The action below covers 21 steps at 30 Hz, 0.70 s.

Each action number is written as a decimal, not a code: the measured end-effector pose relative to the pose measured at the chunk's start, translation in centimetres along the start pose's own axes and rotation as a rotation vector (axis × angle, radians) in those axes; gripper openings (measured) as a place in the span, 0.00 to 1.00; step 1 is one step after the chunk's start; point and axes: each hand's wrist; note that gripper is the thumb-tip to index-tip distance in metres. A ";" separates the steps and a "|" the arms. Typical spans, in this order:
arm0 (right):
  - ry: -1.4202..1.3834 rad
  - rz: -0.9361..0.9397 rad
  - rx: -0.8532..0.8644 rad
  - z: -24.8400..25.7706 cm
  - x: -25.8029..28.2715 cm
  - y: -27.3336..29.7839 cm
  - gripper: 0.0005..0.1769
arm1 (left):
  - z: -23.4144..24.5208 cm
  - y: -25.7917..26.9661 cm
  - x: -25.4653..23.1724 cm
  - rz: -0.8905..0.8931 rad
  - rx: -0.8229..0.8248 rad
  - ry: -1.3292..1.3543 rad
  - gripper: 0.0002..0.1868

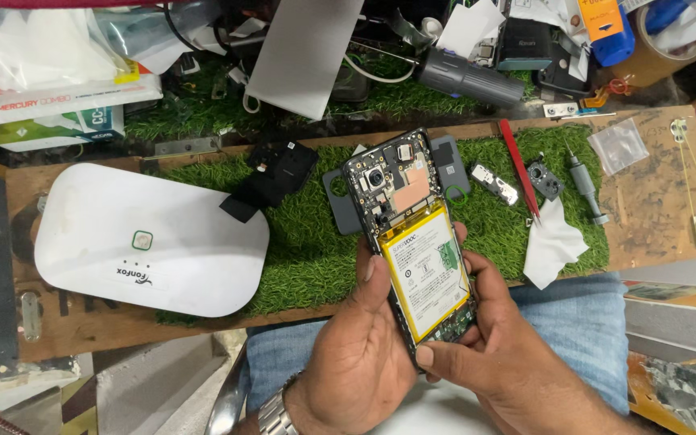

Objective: The person uses a screwdriver to remove screws from a disassembled smartphone lying on a green mat. They lift the phone to inspect the internal components, then place it back down and continue to unscrew and manipulate parts of the device.

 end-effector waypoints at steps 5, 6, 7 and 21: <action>-0.002 0.111 0.056 -0.2 -0.2 0.0 0.63 | -0.1 0.2 0.3 -0.052 -0.005 -0.001 0.34; 0.006 0.131 0.058 -0.2 -0.3 0.0 0.64 | -0.1 0.3 0.4 -0.063 -0.003 -0.009 0.34; 0.014 0.151 0.060 -0.2 -0.4 0.0 0.64 | -0.1 0.3 0.6 -0.074 -0.002 -0.017 0.34; -0.080 0.073 0.096 0.7 -1.3 0.0 0.62 | 0.7 -0.1 2.0 -0.099 0.008 0.009 0.34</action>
Point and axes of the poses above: each hand's wrist, its own y-axis away from the middle knuckle, its own z-axis out of the back of the hand, x = y × z, and after that the axes turned 13 degrees about -x, right-handed
